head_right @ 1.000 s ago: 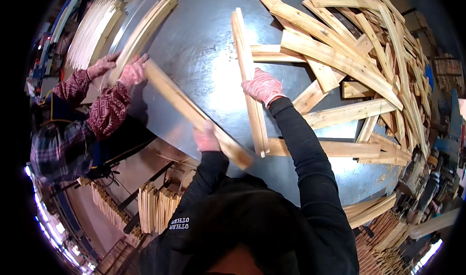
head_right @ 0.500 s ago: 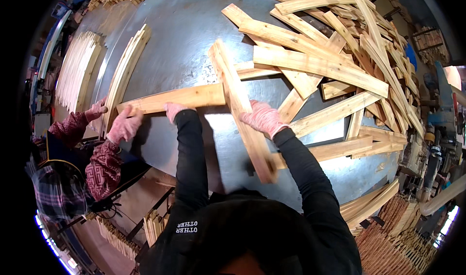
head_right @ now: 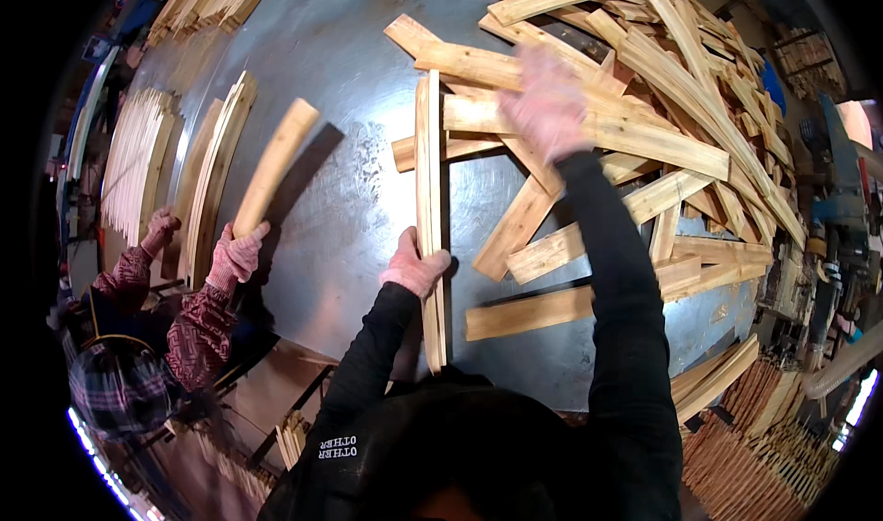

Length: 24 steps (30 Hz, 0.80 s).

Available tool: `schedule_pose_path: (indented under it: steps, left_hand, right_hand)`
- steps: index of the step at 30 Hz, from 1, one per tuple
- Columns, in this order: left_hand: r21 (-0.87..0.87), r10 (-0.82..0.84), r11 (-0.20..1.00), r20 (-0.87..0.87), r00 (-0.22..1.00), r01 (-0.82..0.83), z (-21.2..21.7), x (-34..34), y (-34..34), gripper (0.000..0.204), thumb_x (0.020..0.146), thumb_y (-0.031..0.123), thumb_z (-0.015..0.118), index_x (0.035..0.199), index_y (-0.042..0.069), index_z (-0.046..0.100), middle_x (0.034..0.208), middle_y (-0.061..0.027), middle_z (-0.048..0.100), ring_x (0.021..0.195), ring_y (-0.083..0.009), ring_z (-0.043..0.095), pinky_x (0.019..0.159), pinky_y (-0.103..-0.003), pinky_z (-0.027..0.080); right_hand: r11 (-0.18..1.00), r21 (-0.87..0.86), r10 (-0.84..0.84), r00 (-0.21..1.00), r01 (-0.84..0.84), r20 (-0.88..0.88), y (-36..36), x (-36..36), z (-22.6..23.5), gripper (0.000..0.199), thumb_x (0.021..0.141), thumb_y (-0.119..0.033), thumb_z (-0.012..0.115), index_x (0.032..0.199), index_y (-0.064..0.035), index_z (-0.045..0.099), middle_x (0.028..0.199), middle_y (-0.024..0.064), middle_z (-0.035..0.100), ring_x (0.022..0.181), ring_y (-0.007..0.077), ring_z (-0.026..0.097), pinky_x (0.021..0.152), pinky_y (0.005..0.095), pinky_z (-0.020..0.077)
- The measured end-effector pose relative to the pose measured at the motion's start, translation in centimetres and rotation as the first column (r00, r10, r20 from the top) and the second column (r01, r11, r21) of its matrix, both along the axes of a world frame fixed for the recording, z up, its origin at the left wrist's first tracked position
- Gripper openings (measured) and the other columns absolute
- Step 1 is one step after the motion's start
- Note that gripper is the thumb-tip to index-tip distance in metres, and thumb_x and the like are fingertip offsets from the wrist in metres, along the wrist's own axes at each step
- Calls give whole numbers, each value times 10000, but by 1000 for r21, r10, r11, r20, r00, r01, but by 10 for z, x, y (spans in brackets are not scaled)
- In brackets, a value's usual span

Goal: The person sorts wooden planks on a metal table, picking them up from a disorganized pile and arranging them into neat stacks. They handle the wood by hand, repeatedly moving pieces from one side of the table to another to create organized piles.

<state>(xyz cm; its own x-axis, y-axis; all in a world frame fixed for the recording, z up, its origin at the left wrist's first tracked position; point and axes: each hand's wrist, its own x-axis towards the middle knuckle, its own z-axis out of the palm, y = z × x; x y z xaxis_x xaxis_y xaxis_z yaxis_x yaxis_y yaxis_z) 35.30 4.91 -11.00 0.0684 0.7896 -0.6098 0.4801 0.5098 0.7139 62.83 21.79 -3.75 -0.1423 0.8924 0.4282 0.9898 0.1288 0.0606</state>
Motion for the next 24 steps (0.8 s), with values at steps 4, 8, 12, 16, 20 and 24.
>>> schedule_pose_path:
  steps: [4,8,12,16,20,24]
  left_hand:
    - [-33,-154,988,-209,966,150,21,-6,9,767,763,341,678,1405,19,407,1174,-234,652,1116,-356,632,979,-411,470]
    - [-8,-54,999,-35,998,53,-42,-53,-31,685,777,312,664,1367,23,471,1136,-214,663,1062,-340,646,951,-388,491]
    - [16,-64,996,-506,860,83,13,-48,-35,730,777,401,702,1387,81,459,1221,-223,626,1067,-403,630,945,-434,502]
    - [5,-129,990,-423,897,144,8,-34,-41,632,783,414,723,1262,66,500,1138,-237,644,1050,-413,629,903,-468,503]
    - [215,58,976,-417,907,36,23,-86,-61,525,803,343,704,1220,76,528,1015,-225,663,907,-405,664,788,-479,536]
    - [148,18,982,-700,714,120,-17,-155,-87,640,793,323,735,1317,92,451,1081,-219,624,913,-406,652,781,-502,532]
  right_hand:
    - [734,-639,-328,944,231,-36,59,62,2,868,813,-566,664,1486,-109,360,1387,224,530,1271,362,533,1049,426,444]
    - [984,98,156,986,-150,-61,55,63,28,272,897,-272,615,1133,-138,639,929,130,682,894,335,664,757,425,544]
    - [984,135,145,955,-113,-258,77,54,102,315,916,-218,648,1187,-59,651,1040,158,679,979,347,649,858,419,520]
    - [954,-128,-260,960,272,101,69,89,70,668,882,-415,654,1434,-105,442,1341,182,561,1219,394,545,979,477,466]
    - [849,-373,-377,924,375,70,55,132,1,978,757,-570,722,1510,-83,330,1553,158,364,1414,376,368,1129,503,332]
    - [862,-381,-188,909,335,373,57,61,-27,878,826,-437,696,1525,-85,299,1555,144,358,1399,436,361,1110,600,305]
